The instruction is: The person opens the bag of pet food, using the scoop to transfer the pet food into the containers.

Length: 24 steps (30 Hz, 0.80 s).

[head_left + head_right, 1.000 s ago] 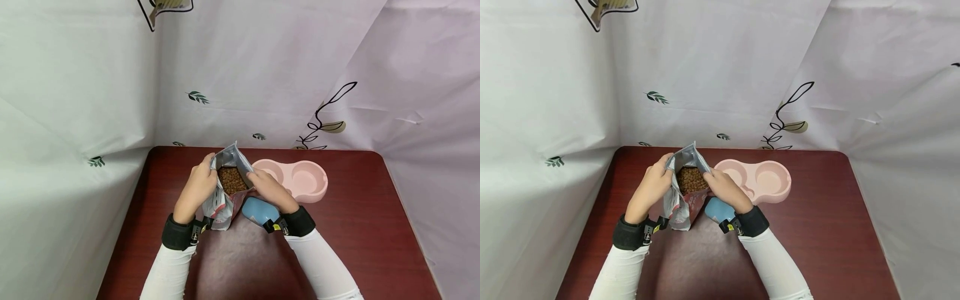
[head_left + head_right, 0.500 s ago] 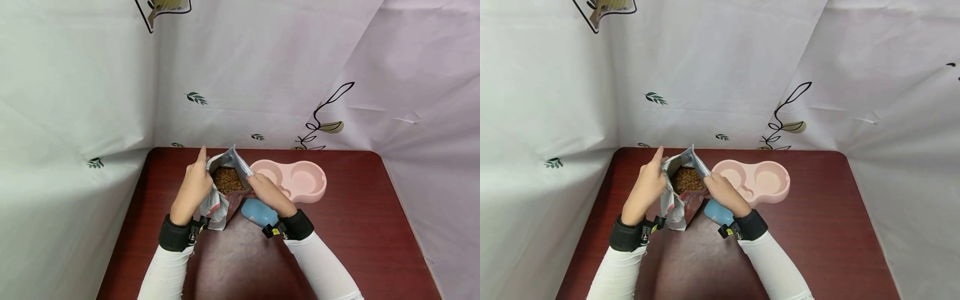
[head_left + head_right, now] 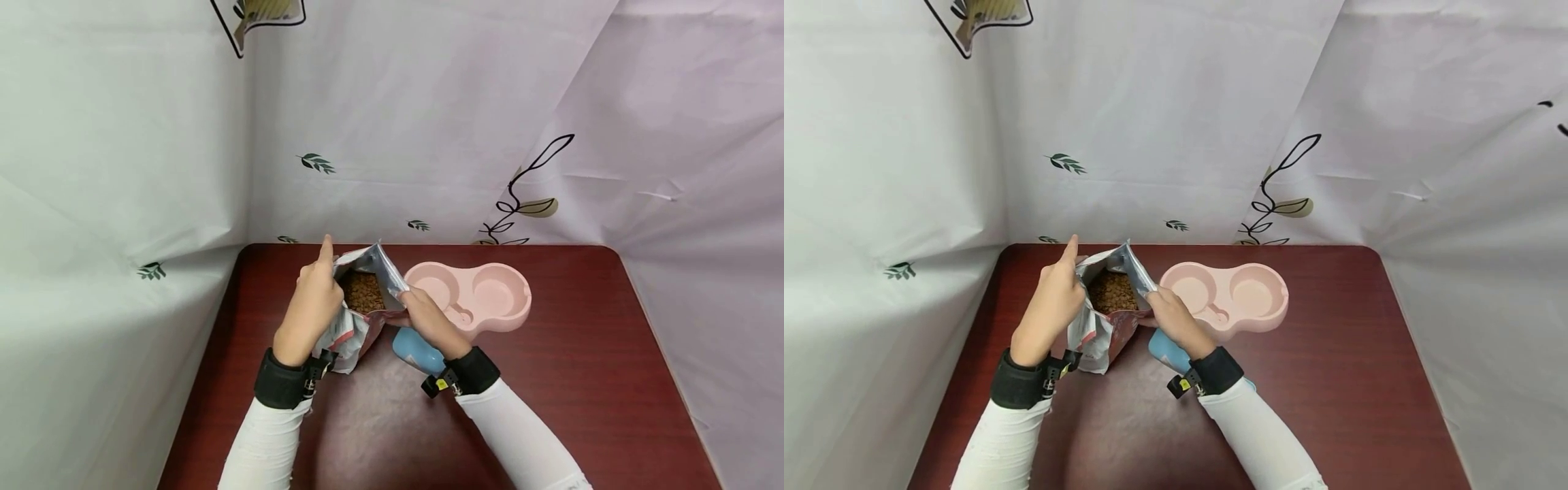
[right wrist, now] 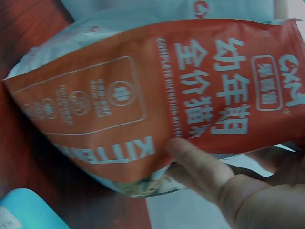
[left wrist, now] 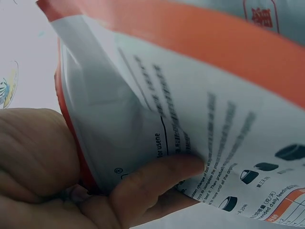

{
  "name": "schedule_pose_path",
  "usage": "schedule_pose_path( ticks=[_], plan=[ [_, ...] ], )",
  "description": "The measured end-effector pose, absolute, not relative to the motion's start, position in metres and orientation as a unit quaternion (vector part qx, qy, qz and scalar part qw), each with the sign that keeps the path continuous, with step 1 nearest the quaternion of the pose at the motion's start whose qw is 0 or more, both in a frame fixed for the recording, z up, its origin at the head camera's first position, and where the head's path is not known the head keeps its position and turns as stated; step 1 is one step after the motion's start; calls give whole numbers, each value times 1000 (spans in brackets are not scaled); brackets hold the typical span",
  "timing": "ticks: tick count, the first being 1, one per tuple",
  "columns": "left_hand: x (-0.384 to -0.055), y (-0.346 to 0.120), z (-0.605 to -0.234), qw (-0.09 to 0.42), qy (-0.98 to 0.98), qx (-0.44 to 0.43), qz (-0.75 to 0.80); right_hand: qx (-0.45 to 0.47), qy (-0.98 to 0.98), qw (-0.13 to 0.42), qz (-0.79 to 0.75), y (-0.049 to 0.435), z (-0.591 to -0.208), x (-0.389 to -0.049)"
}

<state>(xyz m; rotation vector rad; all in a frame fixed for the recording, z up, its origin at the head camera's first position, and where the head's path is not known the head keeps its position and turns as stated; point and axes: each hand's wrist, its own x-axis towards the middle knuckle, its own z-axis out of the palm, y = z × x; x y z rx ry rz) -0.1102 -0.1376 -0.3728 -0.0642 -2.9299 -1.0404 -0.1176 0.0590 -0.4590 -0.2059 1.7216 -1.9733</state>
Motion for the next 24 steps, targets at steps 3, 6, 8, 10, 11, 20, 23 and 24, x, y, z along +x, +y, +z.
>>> schedule_pose_path(
  ticks=[3, 6, 8, 10, 11, 20, 23, 24],
  plan=[
    [-111, -141, -372, 22, -946, -30, -321, -72, 613, 248, -746, 50, -466, -118],
    [-114, -145, -372, 32, -950, -41, -307, -58, 586, 243, -771, 41, -472, -119],
    [-117, -148, -372, 40, -954, -47, -295, -53, 569, 238, -786, 34, -477, -120],
    [-120, -151, -372, 44, -956, -53, -284, -44, 556, 234, -796, 27, -482, -122],
    [-122, -152, -371, 43, -958, -54, -278, -42, 552, 232, -800, 23, -484, -123],
    [-130, -158, -369, 27, -964, -53, -261, -46, 529, 210, -821, 5, -496, -128],
    [-131, -159, -368, 33, -965, -55, -253, -52, 520, 212, -826, 2, -496, -129],
    [-132, -160, -369, 33, -966, -56, -251, -53, 517, 211, -828, 1, -498, -130]
  ],
)
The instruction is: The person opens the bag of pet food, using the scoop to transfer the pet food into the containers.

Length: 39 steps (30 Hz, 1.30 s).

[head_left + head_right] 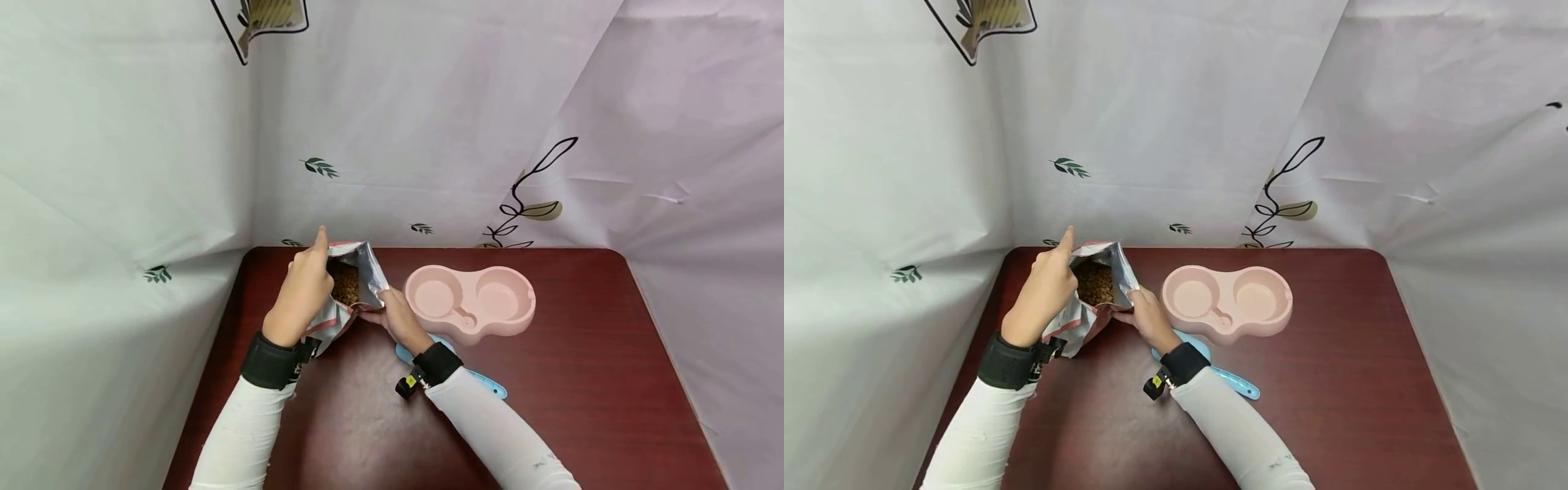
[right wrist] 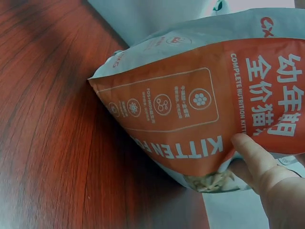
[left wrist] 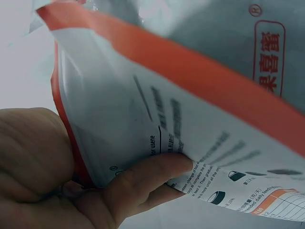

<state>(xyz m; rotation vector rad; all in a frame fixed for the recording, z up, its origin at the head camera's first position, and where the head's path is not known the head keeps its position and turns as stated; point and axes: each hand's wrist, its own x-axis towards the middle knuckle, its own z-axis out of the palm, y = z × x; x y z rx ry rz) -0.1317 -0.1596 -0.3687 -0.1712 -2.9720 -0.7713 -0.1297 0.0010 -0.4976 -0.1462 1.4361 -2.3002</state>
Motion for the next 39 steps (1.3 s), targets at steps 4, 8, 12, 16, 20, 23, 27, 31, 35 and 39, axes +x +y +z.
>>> schedule_pose_path(
  ticks=[4, 8, 12, 16, 20, 23, 27, 31, 35, 39],
  plan=[
    [-134, -163, -370, 36, -968, -67, -237, -52, 495, 210, -842, -6, -504, -131],
    [-138, -170, -375, 49, -970, -93, -217, -59, 459, 208, -862, -18, -514, -133],
    [-139, -175, -380, 61, -973, -112, -194, -72, 424, 224, -875, -28, -523, -133],
    [-139, -169, -385, 66, -975, -112, -182, -60, 417, 231, -877, -27, -524, -132],
    [-139, -157, -393, 49, -974, -97, -197, -23, 434, 214, -875, -17, -519, -132],
    [-137, -146, -400, 20, -973, -86, -215, 1, 467, 201, -861, -9, -518, -130],
    [-133, -135, -410, 20, -974, -83, -211, 22, 525, 187, -830, 1, -522, -127],
    [-129, -130, -416, 60, -976, -76, -197, 36, 601, 170, -780, 13, -529, -126],
    [-125, -128, -418, 71, -976, -68, -196, 40, 637, 178, -749, 25, -536, -123],
    [-121, -128, -418, 73, -974, -70, -201, 21, 628, 211, -749, 30, -538, -117]
  ],
)
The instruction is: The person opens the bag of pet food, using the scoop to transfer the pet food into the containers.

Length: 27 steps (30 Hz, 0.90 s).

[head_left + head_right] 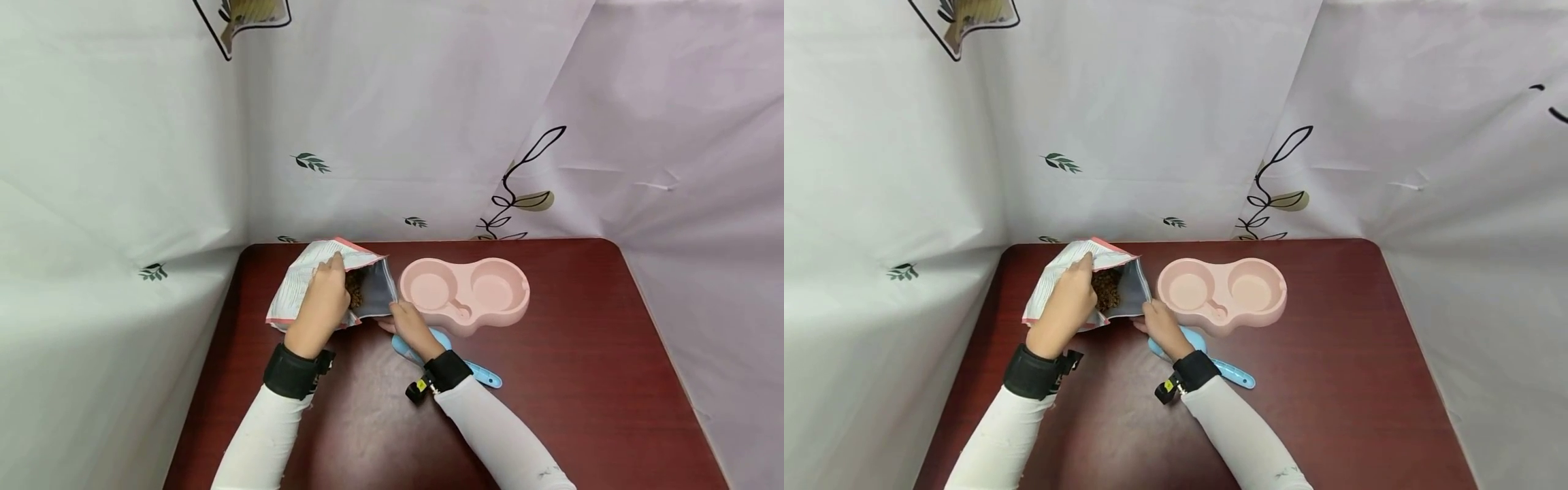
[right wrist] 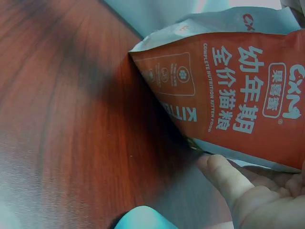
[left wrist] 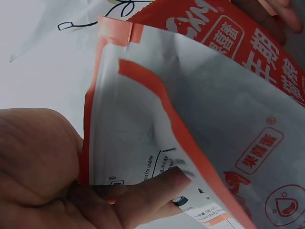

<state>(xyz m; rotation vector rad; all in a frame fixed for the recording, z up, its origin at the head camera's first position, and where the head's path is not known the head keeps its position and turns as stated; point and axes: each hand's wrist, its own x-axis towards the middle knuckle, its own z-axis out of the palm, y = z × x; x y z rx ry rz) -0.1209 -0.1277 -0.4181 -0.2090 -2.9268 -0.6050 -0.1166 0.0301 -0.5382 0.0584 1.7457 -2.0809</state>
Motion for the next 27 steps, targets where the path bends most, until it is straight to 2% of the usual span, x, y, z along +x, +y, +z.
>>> schedule_pose_path(
  ticks=[5, 8, 10, 12, 15, 17, 21, 27],
  plan=[
    [-114, -129, -423, 89, -969, -77, -218, -32, 640, 234, -732, 40, -533, -106],
    [-108, -127, -430, 97, -960, -87, -247, -65, 686, 215, -692, 60, -522, -96],
    [-105, -125, -434, 108, -953, -92, -267, -93, 724, 176, -661, 79, -513, -87],
    [-103, -124, -437, 117, -947, -96, -284, -119, 772, 106, -615, 101, -507, -76],
    [-101, -125, -439, 117, -940, -94, -307, -154, 830, 9, -535, 137, -507, -58],
    [-99, -126, -439, 111, -937, -87, -319, -158, 866, -30, -473, 158, -514, -46],
    [-94, -128, -442, 113, -930, -61, -345, -173, 907, -31, -383, 188, -533, -30],
    [-87, -127, -447, 110, -927, -49, -355, -211, 938, -53, -269, 199, -556, -23]
  ],
)
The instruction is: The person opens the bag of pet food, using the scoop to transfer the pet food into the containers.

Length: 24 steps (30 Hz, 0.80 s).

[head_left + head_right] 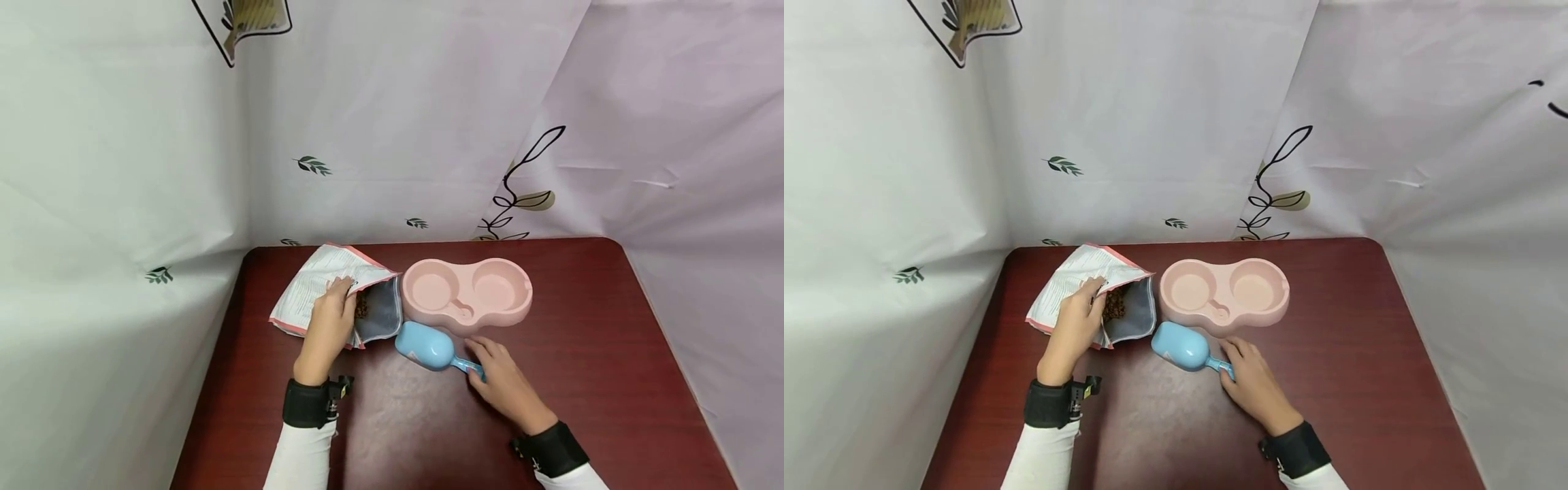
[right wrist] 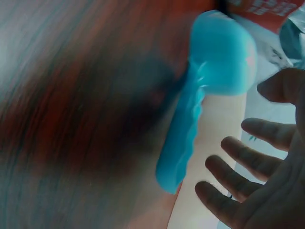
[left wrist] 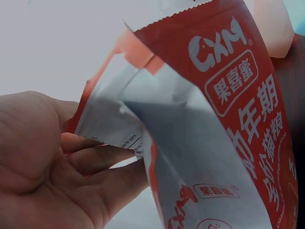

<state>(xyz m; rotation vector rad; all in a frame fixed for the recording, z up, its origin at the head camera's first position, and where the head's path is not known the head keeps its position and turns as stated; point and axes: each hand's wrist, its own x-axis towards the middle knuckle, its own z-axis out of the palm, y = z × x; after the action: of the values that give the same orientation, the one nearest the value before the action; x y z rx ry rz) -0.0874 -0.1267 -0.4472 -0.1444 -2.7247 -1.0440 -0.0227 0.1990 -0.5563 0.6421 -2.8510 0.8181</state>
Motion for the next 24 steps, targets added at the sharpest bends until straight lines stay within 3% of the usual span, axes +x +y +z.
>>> schedule_pose_path(
  ticks=[14, 24],
  plan=[
    [-79, -121, -453, 107, -935, -70, -332, 248, -949, 103, 163, 193, -577, -16],
    [-77, -119, -455, 109, -938, -66, -322, 251, -942, 114, 190, 189, -579, -17]
  ],
)
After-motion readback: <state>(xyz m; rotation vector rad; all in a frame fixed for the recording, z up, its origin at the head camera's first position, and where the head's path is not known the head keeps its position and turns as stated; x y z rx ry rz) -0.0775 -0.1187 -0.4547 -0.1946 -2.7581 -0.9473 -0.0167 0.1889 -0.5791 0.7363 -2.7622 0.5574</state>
